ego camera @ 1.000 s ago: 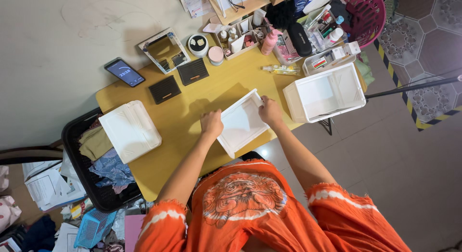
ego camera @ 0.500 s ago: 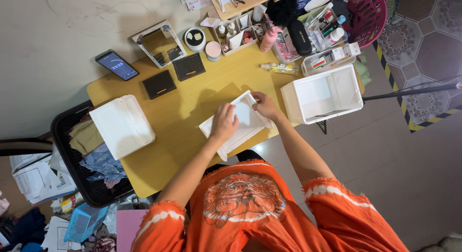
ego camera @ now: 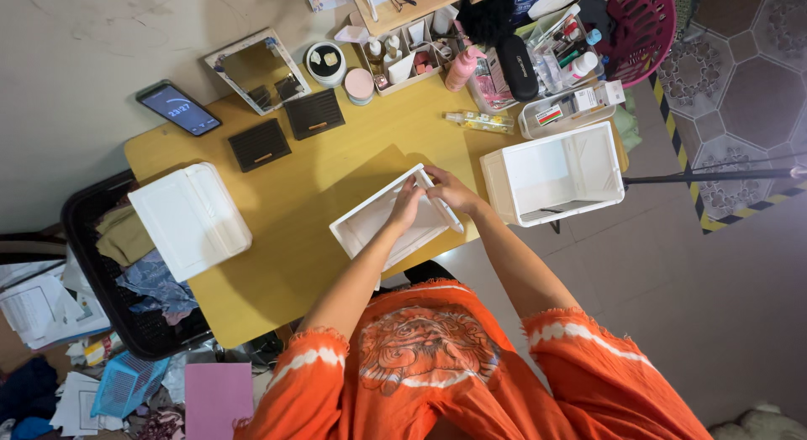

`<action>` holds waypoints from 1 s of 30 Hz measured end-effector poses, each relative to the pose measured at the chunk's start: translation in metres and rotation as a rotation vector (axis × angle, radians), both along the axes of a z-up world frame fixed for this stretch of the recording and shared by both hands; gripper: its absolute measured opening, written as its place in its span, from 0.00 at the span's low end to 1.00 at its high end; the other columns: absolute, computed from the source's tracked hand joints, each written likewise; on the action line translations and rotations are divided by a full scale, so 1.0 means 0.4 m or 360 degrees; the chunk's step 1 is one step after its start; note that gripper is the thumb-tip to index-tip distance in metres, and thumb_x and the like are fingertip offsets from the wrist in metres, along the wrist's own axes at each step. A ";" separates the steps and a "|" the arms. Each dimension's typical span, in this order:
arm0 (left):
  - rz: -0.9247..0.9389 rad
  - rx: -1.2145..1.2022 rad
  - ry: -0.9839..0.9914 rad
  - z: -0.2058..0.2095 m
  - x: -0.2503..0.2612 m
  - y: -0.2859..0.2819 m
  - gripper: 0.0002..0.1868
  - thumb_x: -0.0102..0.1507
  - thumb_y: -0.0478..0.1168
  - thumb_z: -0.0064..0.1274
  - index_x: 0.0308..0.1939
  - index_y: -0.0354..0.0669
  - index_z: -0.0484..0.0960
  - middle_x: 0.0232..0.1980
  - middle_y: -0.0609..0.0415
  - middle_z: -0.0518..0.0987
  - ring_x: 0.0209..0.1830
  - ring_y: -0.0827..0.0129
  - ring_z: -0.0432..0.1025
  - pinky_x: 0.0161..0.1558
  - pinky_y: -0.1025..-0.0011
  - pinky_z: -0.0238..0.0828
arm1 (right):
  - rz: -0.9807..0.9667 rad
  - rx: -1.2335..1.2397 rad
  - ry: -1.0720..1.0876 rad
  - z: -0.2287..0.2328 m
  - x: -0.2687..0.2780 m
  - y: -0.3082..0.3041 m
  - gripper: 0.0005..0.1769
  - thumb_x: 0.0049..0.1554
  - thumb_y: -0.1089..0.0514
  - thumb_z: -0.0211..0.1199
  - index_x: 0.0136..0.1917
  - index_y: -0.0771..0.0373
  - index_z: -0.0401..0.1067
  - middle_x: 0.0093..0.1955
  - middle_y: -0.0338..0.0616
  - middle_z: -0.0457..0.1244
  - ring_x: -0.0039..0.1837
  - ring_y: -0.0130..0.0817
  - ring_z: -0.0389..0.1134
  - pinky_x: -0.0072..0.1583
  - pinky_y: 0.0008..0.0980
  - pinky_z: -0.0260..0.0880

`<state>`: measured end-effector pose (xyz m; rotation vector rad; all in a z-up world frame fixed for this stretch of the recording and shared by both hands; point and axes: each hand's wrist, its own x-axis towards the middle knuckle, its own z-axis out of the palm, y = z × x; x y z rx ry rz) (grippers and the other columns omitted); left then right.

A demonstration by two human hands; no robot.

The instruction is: The person assembles two white plastic storage containers by folding and interlocking their side panels. They then place a metal grid insert into one container and set it aside, before repeating the assembly process with a second container.

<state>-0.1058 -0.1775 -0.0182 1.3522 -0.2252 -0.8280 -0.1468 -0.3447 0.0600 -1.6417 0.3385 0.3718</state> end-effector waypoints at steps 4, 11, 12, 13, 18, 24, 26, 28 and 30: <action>0.0028 0.0097 0.0246 0.030 -0.008 -0.015 0.35 0.63 0.47 0.43 0.74 0.40 0.64 0.67 0.52 0.72 0.69 0.66 0.63 0.69 0.68 0.53 | 0.0073 0.0060 0.0065 0.004 0.000 -0.005 0.45 0.44 0.57 0.61 0.75 0.65 0.60 0.67 0.49 0.62 0.63 0.41 0.64 0.65 0.37 0.66; 0.0106 0.0054 0.0411 0.033 -0.002 -0.030 0.31 0.67 0.49 0.44 0.74 0.45 0.65 0.62 0.55 0.75 0.57 0.74 0.67 0.57 0.73 0.62 | 0.0154 0.0117 0.0110 -0.006 0.016 -0.016 0.47 0.46 0.55 0.64 0.77 0.65 0.56 0.66 0.54 0.63 0.67 0.42 0.65 0.68 0.38 0.64; 0.0119 0.0029 0.0439 0.030 -0.002 -0.031 0.31 0.67 0.49 0.45 0.74 0.46 0.64 0.62 0.57 0.75 0.57 0.75 0.67 0.55 0.74 0.62 | 0.0165 0.0117 0.0136 -0.007 0.018 -0.018 0.47 0.46 0.55 0.64 0.78 0.65 0.56 0.65 0.55 0.63 0.66 0.43 0.66 0.67 0.38 0.64; 0.0100 0.0053 0.0468 0.027 -0.003 -0.030 0.32 0.67 0.50 0.45 0.75 0.48 0.63 0.63 0.57 0.75 0.58 0.75 0.67 0.56 0.73 0.62 | 0.0177 0.0118 0.0161 -0.007 0.019 -0.021 0.48 0.46 0.55 0.64 0.78 0.64 0.55 0.64 0.55 0.64 0.65 0.43 0.67 0.67 0.38 0.65; -0.0008 0.0262 0.0552 0.020 0.005 -0.024 0.36 0.67 0.53 0.44 0.78 0.57 0.54 0.70 0.64 0.70 0.65 0.74 0.64 0.59 0.64 0.61 | 0.0238 0.0167 0.0212 -0.001 0.028 -0.026 0.50 0.47 0.54 0.65 0.79 0.62 0.51 0.65 0.54 0.65 0.66 0.43 0.68 0.68 0.38 0.63; -0.0113 0.0338 0.0588 -0.018 0.012 -0.017 0.38 0.66 0.52 0.43 0.80 0.58 0.51 0.72 0.60 0.68 0.65 0.72 0.64 0.59 0.63 0.61 | 0.0281 0.0138 0.0333 -0.022 0.029 -0.032 0.54 0.42 0.56 0.64 0.80 0.59 0.49 0.62 0.58 0.66 0.64 0.44 0.67 0.67 0.40 0.63; -0.0199 0.0338 0.0360 -0.039 0.016 -0.017 0.33 0.69 0.49 0.42 0.78 0.49 0.61 0.67 0.48 0.72 0.58 0.66 0.68 0.55 0.63 0.62 | 0.0294 0.0221 0.0334 -0.038 0.031 -0.042 0.54 0.41 0.57 0.63 0.80 0.60 0.50 0.60 0.60 0.67 0.63 0.45 0.67 0.66 0.40 0.64; -0.0219 0.0267 0.0198 -0.052 0.029 -0.013 0.31 0.69 0.48 0.43 0.77 0.45 0.66 0.66 0.46 0.74 0.59 0.65 0.69 0.57 0.65 0.62 | 0.0274 0.0140 0.0256 -0.052 0.028 -0.041 0.53 0.43 0.56 0.63 0.80 0.60 0.51 0.63 0.57 0.64 0.63 0.44 0.66 0.64 0.41 0.65; -0.0189 0.0117 0.0115 -0.045 0.032 -0.017 0.29 0.68 0.47 0.44 0.74 0.45 0.64 0.68 0.53 0.74 0.67 0.70 0.68 0.65 0.70 0.62 | 0.0257 0.0106 0.0228 -0.060 0.021 -0.038 0.53 0.44 0.55 0.62 0.81 0.60 0.51 0.63 0.57 0.63 0.62 0.44 0.66 0.63 0.41 0.67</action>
